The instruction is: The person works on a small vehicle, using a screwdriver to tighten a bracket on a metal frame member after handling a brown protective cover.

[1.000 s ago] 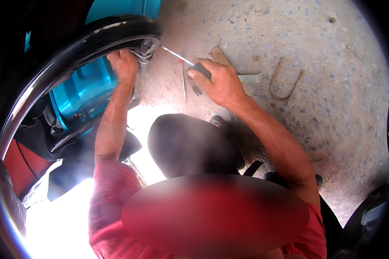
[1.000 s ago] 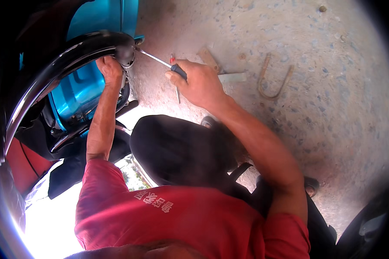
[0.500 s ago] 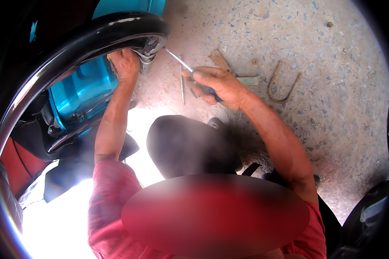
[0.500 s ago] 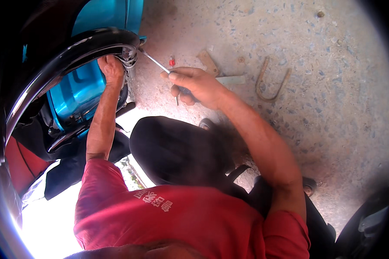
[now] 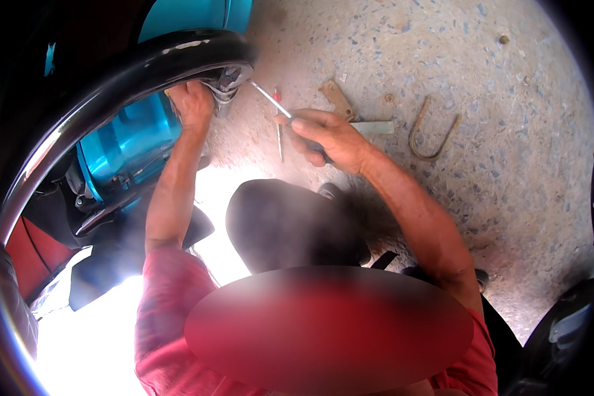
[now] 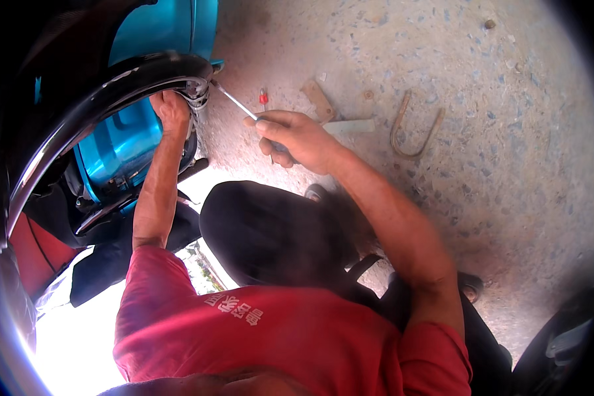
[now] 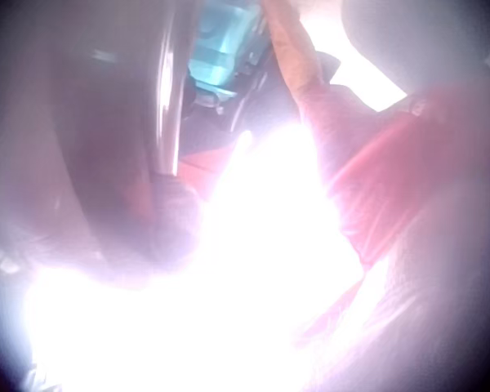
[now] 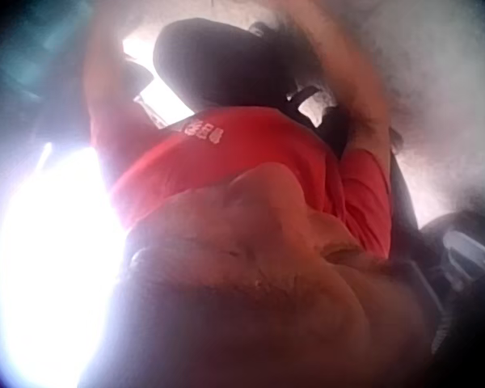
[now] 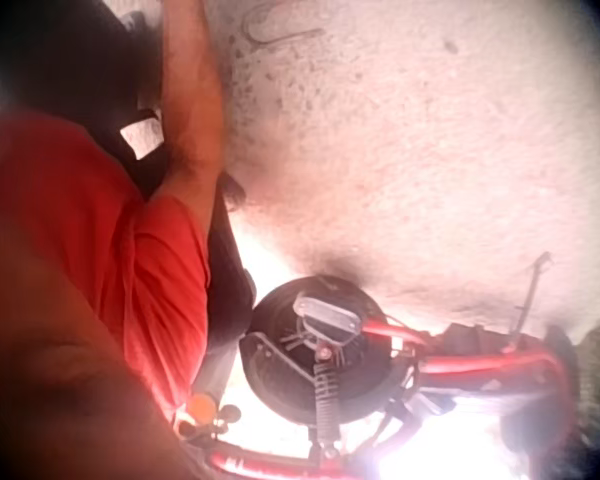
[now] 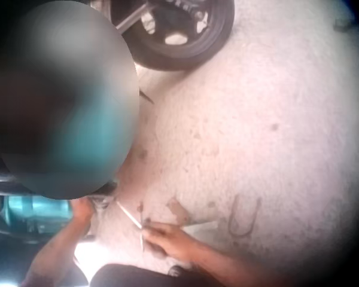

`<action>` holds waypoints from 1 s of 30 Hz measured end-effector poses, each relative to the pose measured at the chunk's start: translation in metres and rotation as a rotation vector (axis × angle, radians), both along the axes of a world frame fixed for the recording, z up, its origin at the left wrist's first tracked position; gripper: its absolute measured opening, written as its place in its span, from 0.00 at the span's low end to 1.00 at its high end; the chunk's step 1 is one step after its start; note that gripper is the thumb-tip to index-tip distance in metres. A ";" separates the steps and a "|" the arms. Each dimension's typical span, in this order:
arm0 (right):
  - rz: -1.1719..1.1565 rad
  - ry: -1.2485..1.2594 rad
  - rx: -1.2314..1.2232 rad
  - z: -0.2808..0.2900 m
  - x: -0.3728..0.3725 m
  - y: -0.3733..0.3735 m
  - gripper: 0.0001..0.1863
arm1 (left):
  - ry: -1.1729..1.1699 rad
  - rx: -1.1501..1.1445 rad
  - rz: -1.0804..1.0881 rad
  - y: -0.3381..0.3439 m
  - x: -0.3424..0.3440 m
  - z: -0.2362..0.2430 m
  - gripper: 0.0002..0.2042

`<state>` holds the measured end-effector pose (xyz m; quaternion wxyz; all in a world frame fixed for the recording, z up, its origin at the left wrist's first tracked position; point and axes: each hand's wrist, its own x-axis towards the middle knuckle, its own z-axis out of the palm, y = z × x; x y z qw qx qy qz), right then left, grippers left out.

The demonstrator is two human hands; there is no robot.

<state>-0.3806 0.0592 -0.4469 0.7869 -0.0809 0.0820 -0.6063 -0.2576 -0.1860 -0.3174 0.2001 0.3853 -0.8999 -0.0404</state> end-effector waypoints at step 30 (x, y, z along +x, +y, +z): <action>-0.351 0.711 0.204 0.003 0.016 -0.020 0.17 | -0.001 -0.039 0.003 -0.007 0.004 -0.004 0.19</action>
